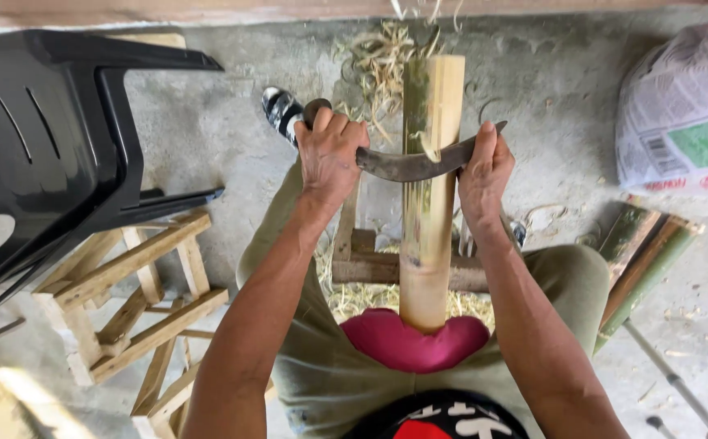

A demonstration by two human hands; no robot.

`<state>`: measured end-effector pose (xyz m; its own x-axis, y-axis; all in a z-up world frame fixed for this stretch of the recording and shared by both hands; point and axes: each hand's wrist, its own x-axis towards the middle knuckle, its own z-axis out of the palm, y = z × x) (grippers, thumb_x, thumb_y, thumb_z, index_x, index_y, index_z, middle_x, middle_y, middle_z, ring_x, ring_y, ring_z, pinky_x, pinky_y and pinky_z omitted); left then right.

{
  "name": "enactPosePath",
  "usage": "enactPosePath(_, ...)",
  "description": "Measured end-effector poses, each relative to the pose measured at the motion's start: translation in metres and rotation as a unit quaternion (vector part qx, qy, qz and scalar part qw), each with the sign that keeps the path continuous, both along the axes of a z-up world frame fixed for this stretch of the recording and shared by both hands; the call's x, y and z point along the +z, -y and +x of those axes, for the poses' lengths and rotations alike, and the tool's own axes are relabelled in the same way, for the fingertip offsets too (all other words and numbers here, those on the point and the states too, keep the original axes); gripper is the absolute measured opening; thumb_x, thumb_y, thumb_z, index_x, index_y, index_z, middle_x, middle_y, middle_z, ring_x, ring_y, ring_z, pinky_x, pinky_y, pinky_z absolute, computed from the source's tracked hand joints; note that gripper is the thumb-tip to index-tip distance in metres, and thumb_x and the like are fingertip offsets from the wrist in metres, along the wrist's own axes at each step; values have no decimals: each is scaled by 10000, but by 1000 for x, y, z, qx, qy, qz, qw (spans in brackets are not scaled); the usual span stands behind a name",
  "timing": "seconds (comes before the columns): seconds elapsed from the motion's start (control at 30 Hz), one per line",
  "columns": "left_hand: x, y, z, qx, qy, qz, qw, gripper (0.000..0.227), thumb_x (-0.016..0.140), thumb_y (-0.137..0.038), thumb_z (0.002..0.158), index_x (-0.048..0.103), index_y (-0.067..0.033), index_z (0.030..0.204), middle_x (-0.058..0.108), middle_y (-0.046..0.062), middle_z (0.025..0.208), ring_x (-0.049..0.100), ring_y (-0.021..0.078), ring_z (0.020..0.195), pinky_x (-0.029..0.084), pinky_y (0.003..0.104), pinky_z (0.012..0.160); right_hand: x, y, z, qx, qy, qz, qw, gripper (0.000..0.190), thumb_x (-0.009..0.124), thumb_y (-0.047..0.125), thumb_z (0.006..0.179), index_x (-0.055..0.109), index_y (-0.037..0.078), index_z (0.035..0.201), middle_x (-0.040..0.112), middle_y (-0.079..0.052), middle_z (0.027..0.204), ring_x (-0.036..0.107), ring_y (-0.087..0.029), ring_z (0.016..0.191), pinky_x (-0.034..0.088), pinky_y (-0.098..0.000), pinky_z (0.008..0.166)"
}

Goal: The recorder uses a curved blade to scrape the outer layer of a bamboo pole held between their legs.

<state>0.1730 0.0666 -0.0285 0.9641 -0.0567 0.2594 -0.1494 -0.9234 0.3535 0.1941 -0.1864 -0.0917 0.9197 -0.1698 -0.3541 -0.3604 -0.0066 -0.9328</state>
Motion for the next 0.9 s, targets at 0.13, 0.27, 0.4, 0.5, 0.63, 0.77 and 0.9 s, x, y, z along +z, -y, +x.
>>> enactPosePath(0.13,-29,-11,48,14,19,10,1000,221,767,-190,930,625,-194,761,551,-35,757,488,202,858,330,411,769,-16,-6,61,11,10,-13,1000,506,483,598,1042,484,160,787,523,9,666,445,-83,551,433,-296,498)
enactPosePath(0.27,-54,-25,104,35,73,23,996,238,789,-167,962,648,-193,773,539,-16,732,480,190,867,357,399,796,-41,-15,137,29,34,67,997,491,535,606,1024,572,145,861,642,-28,753,511,-111,599,491,-311,570)
enactPosePath(0.4,-17,-19,112,76,-10,136,988,112,773,-162,750,665,-189,757,610,-7,790,513,205,908,364,454,757,-22,-17,165,75,-5,0,997,477,573,581,1082,623,143,901,618,7,786,514,-84,656,515,-271,642)
enactPosePath(0.5,-17,-6,53,62,-23,47,997,162,749,-149,908,650,-190,787,616,-23,823,502,201,919,365,430,806,23,-7,92,80,-84,-34,993,460,459,532,1085,566,149,852,539,19,710,415,-96,552,418,-300,494)
enactPosePath(0.63,-15,14,-47,21,-48,0,999,174,728,-155,946,630,-169,804,586,-11,790,500,206,893,354,450,811,33,17,-26,72,-102,-5,992,491,417,528,1068,556,125,825,567,7,664,407,-100,501,386,-289,421)
enactPosePath(0.77,11,29,-102,1,-67,-30,997,264,730,-219,957,591,-162,740,541,-8,731,506,190,820,333,459,774,30,34,-115,48,-117,-66,990,527,414,536,1080,526,125,768,518,2,630,415,-88,520,393,-288,461)
enactPosePath(0.9,4,24,-87,0,-26,-9,1000,286,738,-213,961,581,-185,723,530,-20,731,497,183,836,321,447,766,13,28,-103,35,-78,-98,991,582,430,536,1118,491,101,736,460,-9,620,413,-84,564,373,-294,516)
